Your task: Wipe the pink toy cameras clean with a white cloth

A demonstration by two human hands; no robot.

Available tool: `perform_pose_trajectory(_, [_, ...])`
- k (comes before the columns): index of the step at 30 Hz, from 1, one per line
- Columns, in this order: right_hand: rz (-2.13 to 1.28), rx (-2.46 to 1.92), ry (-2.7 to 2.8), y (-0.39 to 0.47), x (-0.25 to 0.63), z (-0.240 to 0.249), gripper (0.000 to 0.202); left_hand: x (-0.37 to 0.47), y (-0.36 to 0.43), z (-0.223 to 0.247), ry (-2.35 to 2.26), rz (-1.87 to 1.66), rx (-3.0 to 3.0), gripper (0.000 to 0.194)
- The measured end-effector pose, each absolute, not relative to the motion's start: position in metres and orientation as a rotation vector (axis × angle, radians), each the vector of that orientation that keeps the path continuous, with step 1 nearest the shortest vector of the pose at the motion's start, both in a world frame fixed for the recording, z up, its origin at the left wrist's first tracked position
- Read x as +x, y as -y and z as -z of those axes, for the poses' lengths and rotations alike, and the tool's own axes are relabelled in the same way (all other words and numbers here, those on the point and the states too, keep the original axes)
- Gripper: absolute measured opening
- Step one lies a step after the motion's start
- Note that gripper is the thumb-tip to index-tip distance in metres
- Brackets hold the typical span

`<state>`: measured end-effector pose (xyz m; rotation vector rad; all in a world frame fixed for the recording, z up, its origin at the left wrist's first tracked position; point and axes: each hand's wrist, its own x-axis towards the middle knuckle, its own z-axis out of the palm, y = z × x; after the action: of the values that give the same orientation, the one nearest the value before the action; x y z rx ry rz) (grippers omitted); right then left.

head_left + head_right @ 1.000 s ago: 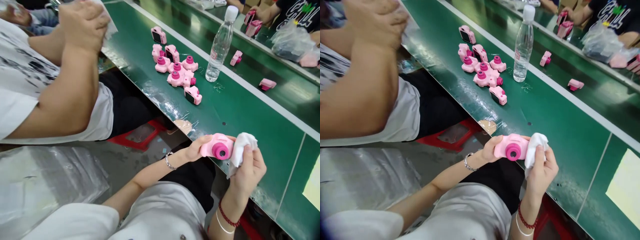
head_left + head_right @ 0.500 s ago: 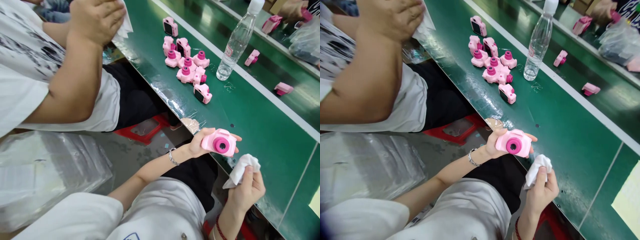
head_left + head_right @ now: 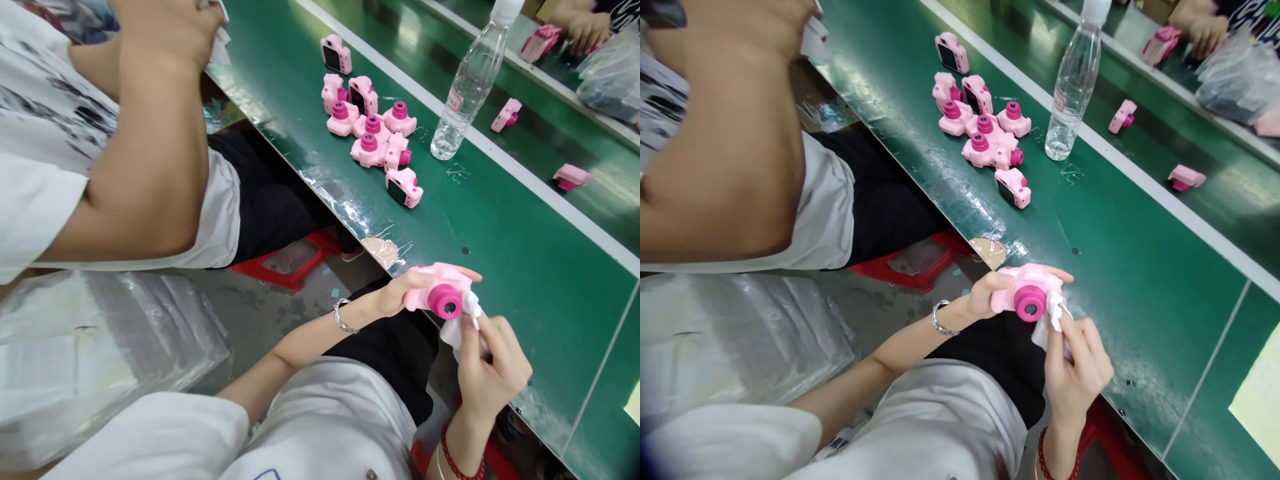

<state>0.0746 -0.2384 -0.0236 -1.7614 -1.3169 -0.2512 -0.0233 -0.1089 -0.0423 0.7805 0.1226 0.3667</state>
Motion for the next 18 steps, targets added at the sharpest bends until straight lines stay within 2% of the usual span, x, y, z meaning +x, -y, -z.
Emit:
perform_pose_trajectory(7, [0.403, -1.784, 1.231, 0.222, 0.071, 0.013, 0.012, -0.021, 0.115, 0.042, -0.16, -0.388, 0.781, 0.066])
perform_pose_trajectory(11, [0.155, -1.786, 1.199, 0.245, 0.064, 0.036, 0.011, -0.02, 0.106, 0.031, -0.154, -0.486, 0.635, 0.064])
perform_pose_trajectory(14, [-0.156, -1.814, 0.78, 0.271, 0.068, 0.067, 0.023, -0.022, 0.1, 0.022, -0.069, -0.427, 0.521, 0.061])
perform_pose_trajectory(18, [-0.193, -1.743, 0.196, 0.289, 0.081, 0.085, 0.034, -0.024, 0.105, 0.016, 0.005, -0.295, 0.509, 0.067])
